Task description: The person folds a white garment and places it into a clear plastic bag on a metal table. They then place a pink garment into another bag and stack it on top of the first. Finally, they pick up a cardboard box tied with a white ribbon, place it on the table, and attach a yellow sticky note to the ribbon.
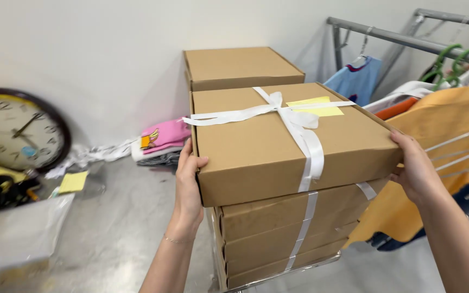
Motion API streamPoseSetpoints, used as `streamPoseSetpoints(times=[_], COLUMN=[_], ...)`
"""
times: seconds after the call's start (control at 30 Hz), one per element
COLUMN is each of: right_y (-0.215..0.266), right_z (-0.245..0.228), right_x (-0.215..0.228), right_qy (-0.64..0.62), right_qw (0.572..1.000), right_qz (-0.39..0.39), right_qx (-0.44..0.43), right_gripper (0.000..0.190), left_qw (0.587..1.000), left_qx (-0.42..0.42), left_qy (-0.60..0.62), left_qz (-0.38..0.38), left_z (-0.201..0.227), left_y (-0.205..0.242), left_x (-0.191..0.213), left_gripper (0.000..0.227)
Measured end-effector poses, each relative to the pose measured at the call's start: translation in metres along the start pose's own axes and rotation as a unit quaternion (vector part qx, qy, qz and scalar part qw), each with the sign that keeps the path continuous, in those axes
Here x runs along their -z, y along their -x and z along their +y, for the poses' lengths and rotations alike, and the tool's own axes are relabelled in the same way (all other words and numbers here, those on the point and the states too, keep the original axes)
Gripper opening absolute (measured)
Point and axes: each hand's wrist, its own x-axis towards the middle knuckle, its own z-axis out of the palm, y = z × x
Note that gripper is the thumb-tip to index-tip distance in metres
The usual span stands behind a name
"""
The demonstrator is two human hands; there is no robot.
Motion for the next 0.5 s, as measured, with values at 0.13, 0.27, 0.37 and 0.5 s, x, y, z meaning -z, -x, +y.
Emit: streamPoseSetpoints(times=[0.13, 0.27, 0.37, 0.5], right_y=[-0.014, 0.013, 0.055, 0.145], right_z=[0.035, 0.042, 0.030, 0.002], right_x=[0.007, -0.004, -0.035, -0.109], right_qy=[-0.059, -0.111, -0.162, -0.277], right_qw=[0.996, 0.987, 0.971, 0.932], right_qz=[0.035, 0.016, -0.047, -0.127], right_qx=[0.049, 0.116, 0.167, 0.197], right_gripper=[0.044, 0.014, 0.015, 0.055], left_qw=[0.998, 0.990, 0.974, 0.940], left_qx=[-0.054, -0.124, -0.203, -0.316], left_qy=[0.006, 0.067, 0.099, 0.129], left_qz=[0.011, 0.020, 0.030, 0.023], left_z=[-0.004, -0.009, -0.006, 0.027], left_y=[0.031, 0.048, 0.042, 0.052], left_x=[0.014, 0.057, 0.115, 0.205], left_gripper=[0.088, 0.090, 0.093, 0.091])
